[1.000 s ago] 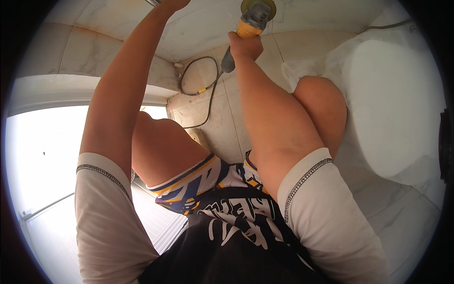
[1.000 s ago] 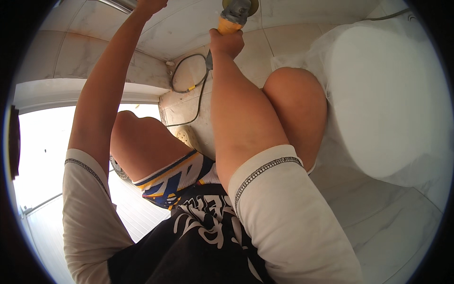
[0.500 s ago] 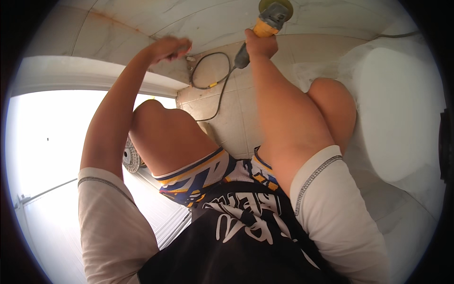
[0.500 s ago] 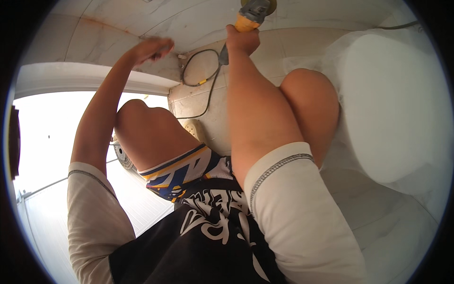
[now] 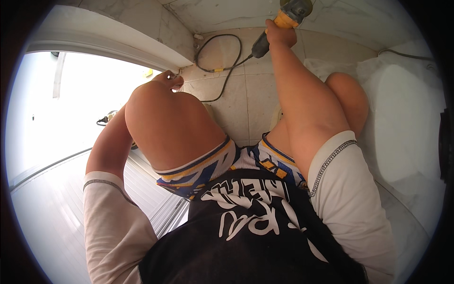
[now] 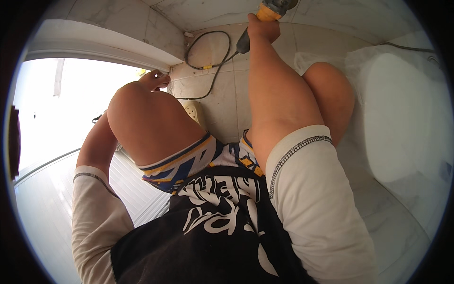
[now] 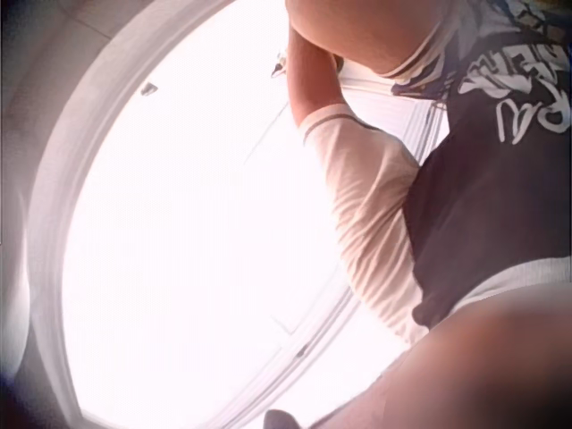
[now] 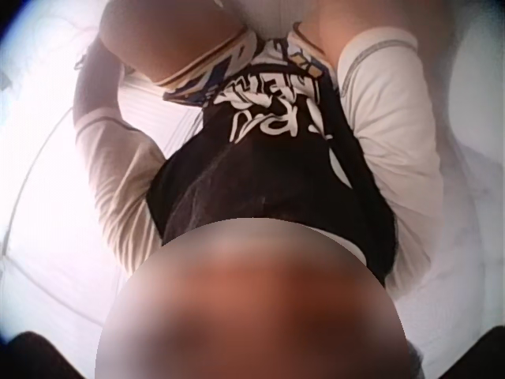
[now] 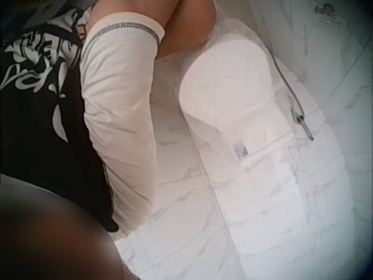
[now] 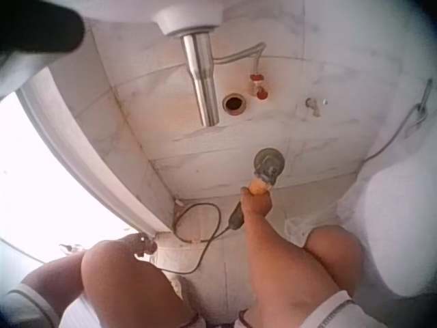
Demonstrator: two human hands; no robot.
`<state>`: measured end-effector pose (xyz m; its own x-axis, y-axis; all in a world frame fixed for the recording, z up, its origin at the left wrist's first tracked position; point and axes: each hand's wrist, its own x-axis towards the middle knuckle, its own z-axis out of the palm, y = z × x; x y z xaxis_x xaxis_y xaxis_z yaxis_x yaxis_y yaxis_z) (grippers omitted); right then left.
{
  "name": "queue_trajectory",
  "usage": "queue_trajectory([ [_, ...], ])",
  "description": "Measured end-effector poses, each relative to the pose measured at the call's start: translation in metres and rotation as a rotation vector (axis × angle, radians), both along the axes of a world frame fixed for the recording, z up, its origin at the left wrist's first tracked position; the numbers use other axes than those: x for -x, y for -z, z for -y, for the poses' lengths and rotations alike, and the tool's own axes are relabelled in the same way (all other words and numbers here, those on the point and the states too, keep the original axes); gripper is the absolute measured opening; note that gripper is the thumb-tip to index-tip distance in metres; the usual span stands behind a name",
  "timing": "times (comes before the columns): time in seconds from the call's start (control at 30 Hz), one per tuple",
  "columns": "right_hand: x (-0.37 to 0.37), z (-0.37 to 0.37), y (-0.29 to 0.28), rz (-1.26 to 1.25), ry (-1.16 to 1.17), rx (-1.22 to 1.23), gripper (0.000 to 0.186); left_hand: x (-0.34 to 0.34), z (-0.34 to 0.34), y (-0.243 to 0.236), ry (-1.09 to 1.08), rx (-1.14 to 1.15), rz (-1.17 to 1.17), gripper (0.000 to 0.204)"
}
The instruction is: The person sits on the bathroom floor and uses an angle grinder to grind the wall tiles near the sink plumbing. They hold the tool with both hands and move it along the grout lines and tile surface around the pipes.
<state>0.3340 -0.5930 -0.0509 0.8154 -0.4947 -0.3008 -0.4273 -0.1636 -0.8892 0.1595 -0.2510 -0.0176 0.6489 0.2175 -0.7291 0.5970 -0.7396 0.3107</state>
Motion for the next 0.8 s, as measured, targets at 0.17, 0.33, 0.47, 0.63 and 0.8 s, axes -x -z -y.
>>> queue_trajectory([
  [0.17, -0.003, 0.0, 0.003, 0.001, -0.025, 0.07, 0.069, -0.008, -0.005, 0.042, 0.125, -0.286, 0.056, 0.071],
  [0.33, 0.0, 0.005, -0.013, 0.001, -0.057, 0.058, 0.068, 0.002, -0.031, -0.003, 0.246, -0.186, 0.069, 0.05],
  [0.47, 0.0, 0.001, -0.024, 0.011, -0.048, 0.096, 0.066, -0.03, -0.016, -0.11, 0.396, 0.209, 0.093, 0.028],
  [0.63, 0.002, -0.004, -0.026, 0.141, -0.06, -0.029, 0.061, -0.069, 0.104, -0.211, 0.691, -0.138, 0.317, 0.025],
  [0.8, 0.014, 0.0, -0.043, 0.219, -0.09, -0.022, 0.059, 0.024, 0.249, -0.261, 0.89, 0.981, 0.633, 0.026],
])
